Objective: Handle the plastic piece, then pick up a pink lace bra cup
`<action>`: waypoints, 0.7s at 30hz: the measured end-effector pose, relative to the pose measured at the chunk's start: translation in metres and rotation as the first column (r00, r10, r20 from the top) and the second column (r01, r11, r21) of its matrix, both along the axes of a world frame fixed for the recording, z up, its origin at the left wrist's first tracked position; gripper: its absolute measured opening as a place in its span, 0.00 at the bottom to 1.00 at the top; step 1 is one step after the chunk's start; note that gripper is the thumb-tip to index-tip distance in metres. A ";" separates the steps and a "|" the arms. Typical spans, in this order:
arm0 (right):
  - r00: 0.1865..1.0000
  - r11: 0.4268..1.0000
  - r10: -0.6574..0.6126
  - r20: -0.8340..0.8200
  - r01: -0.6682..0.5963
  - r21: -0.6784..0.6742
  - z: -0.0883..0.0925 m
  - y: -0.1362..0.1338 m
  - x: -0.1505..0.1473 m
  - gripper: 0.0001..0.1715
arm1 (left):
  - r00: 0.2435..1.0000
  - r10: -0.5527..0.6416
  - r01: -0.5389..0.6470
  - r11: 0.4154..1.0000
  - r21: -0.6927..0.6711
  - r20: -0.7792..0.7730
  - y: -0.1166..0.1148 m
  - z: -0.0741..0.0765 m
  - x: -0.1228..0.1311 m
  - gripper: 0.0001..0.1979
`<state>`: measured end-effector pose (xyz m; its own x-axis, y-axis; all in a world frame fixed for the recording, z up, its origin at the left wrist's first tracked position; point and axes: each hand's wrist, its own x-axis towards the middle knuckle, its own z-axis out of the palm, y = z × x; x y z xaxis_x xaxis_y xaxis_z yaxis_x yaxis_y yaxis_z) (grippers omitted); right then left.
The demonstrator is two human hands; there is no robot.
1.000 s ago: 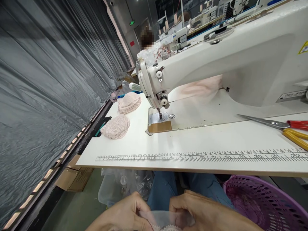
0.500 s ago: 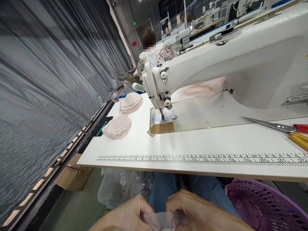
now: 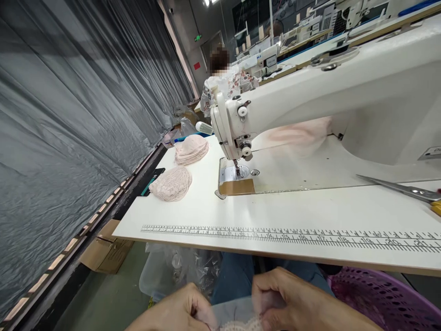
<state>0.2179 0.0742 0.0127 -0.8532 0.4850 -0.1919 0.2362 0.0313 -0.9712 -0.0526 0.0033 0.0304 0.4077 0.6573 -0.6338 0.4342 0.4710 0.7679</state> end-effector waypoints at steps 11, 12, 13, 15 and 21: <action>0.963 0.924 -0.122 -0.240 0.022 -0.382 -0.017 -0.010 0.018 0.32 | 0.984 0.166 -0.167 0.986 -0.007 -0.059 -0.008 -0.018 -0.026 0.29; 0.960 0.920 -0.134 -0.247 0.028 -0.391 -0.021 -0.012 0.017 0.32 | 0.987 0.152 -0.153 0.988 -0.018 -0.049 -0.008 -0.018 -0.027 0.31; 0.957 0.917 -0.143 -0.254 0.031 -0.398 -0.024 -0.014 0.015 0.32 | 0.991 0.133 -0.134 0.991 -0.028 -0.036 -0.007 -0.018 -0.028 0.32; 0.947 0.907 -0.166 -0.275 0.037 -0.419 -0.030 -0.017 0.011 0.31 | 0.995 0.095 -0.095 0.995 -0.039 0.005 -0.005 -0.017 -0.029 0.35; 0.918 0.886 -0.244 -0.312 0.080 -0.457 -0.038 -0.022 0.001 0.24 | 0.996 0.080 -0.078 0.996 -0.041 0.047 -0.005 -0.020 -0.031 0.36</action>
